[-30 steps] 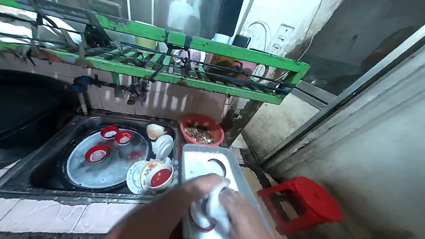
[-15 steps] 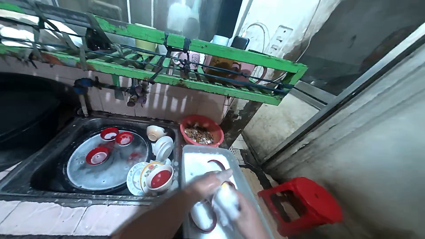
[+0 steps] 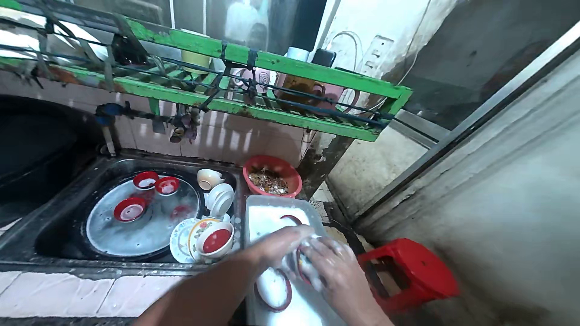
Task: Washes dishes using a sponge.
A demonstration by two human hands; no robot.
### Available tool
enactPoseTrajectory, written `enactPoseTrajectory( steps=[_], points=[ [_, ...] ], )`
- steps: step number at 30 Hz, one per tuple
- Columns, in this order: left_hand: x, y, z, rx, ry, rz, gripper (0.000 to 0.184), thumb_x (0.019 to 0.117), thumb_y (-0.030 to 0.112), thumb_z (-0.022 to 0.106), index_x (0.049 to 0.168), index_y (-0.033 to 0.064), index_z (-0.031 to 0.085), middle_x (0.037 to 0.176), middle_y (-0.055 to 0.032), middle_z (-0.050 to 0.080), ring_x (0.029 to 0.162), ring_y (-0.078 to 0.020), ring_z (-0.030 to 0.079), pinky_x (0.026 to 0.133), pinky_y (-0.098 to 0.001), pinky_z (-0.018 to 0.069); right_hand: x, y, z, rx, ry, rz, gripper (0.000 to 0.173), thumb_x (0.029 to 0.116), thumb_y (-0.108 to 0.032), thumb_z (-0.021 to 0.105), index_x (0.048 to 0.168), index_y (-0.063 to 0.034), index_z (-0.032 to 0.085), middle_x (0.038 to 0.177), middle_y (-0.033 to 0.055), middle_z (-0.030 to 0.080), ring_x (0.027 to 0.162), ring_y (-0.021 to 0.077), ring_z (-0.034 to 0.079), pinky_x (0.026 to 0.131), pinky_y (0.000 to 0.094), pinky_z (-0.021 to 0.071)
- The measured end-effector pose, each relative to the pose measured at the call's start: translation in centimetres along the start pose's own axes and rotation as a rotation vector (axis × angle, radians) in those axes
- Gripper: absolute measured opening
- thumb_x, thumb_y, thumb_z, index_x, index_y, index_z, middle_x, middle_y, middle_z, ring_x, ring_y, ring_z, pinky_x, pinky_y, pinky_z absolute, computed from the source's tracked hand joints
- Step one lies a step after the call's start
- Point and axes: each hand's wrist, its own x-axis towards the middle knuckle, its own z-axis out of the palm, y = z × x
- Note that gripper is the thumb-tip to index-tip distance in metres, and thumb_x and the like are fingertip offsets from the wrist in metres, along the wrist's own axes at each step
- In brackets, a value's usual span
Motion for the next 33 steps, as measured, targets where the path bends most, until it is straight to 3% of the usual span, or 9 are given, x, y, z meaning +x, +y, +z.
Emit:
enactPoseTrajectory(
  steps=[4,9,13,15,19,25,28,30,33],
  points=[
    [0.8,0.5,1.1,0.267,0.258,0.242,0.038,0.1036,0.032,0.054,0.126,0.0042,0.068,0.127,-0.0162,0.066,0.120,-0.0241,0.062,0.105,-0.0452,0.0474,0.6,-4.4,0.6,0.489,-0.062,0.797,0.047,0.0872,-0.011,0.064,0.128,0.0137,0.060,0.112,0.0234,0.071,0.105,0.0317,0.070,0.094,0.0501,0.0555],
    [0.1,-3.0,1.8,0.417,0.537,0.725,0.036,0.1017,0.025,0.053,0.123,0.0034,0.072,0.124,-0.0167,0.068,0.122,-0.0244,0.062,0.107,-0.0399,0.0472,3.8,-5.1,-1.7,1.549,0.139,1.498,0.033,0.1109,-0.020,0.027,0.116,-0.0064,0.056,0.080,0.0044,0.068,0.067,0.0118,0.068,0.060,0.0308,0.0596],
    [-0.8,-2.9,-0.8,-0.069,0.579,0.553,0.037,0.1060,0.020,0.043,0.124,-0.0039,0.066,0.119,-0.0150,0.067,0.111,-0.0181,0.063,0.100,-0.0363,0.0507,3.1,-3.2,-2.3,1.773,0.208,1.339,0.035,0.1058,-0.017,0.027,0.115,-0.0088,0.060,0.092,0.0060,0.075,0.080,0.0140,0.073,0.069,0.0335,0.0634],
    [-2.2,-3.2,-3.8,-0.477,0.565,0.394,0.043,0.1117,0.028,0.034,0.133,-0.0003,0.057,0.120,-0.0140,0.065,0.108,-0.0189,0.063,0.095,-0.0375,0.0532,2.4,-1.9,-1.8,1.310,0.122,1.263,0.036,0.0960,-0.008,0.040,0.129,-0.0050,0.053,0.097,0.0026,0.070,0.081,0.0084,0.069,0.070,0.0283,0.0610],
    [-5.8,-3.3,-8.1,-0.956,0.314,0.238,0.057,0.1078,0.052,0.026,0.117,0.0076,0.060,0.101,-0.0182,0.069,0.088,-0.0326,0.070,0.068,-0.0498,0.0596,-0.2,-0.8,1.4,0.619,-0.346,1.018,0.051,0.0880,-0.002,0.067,0.137,0.0073,0.057,0.124,0.0295,0.065,0.116,0.0406,0.064,0.102,0.0604,0.0488],
    [-9.4,-4.4,-11.2,-0.922,0.286,0.267,0.072,0.1045,0.061,0.014,0.122,0.0070,0.060,0.106,-0.0192,0.070,0.093,-0.0320,0.070,0.074,-0.0485,0.0605,-1.7,-2.2,4.2,0.294,-0.861,0.796,0.076,0.0828,-0.018,0.079,0.148,0.0050,0.047,0.142,0.0348,0.052,0.133,0.0553,0.048,0.109,0.0704,0.0378],
    [-10.9,-6.1,-13.8,-0.760,0.513,0.306,0.034,0.0985,0.020,0.038,0.123,0.0036,0.056,0.104,-0.0186,0.069,0.091,-0.0305,0.070,0.075,-0.0486,0.0599,-1.8,-2.3,4.6,0.257,-0.890,0.831,0.080,0.0832,-0.021,0.079,0.150,0.0051,0.044,0.143,0.0347,0.052,0.132,0.0558,0.049,0.107,0.0712,0.0397],
    [-11.8,-7.7,-17.2,-0.533,0.732,0.283,0.055,0.0823,-0.004,0.047,0.137,0.0031,0.046,0.110,-0.0173,0.066,0.092,-0.0262,0.069,0.075,-0.0447,0.0596,-1.5,-2.0,4.7,0.258,-0.904,0.853,0.076,0.0855,-0.023,0.077,0.149,0.0046,0.045,0.141,0.0343,0.054,0.131,0.0554,0.050,0.105,0.0712,0.0411],
    [-13.1,-10.9,-24.8,0.171,1.096,-0.011,0.049,0.0975,-0.003,0.053,0.146,-0.0004,0.048,0.133,-0.0197,0.061,0.117,-0.0250,0.063,0.099,-0.0411,0.0518,-1.7,-1.5,5.0,0.258,-0.915,0.857,0.072,0.0869,-0.026,0.075,0.146,0.0050,0.048,0.137,0.0342,0.057,0.128,0.0551,0.053,0.104,0.0709,0.0419]
  ],
)
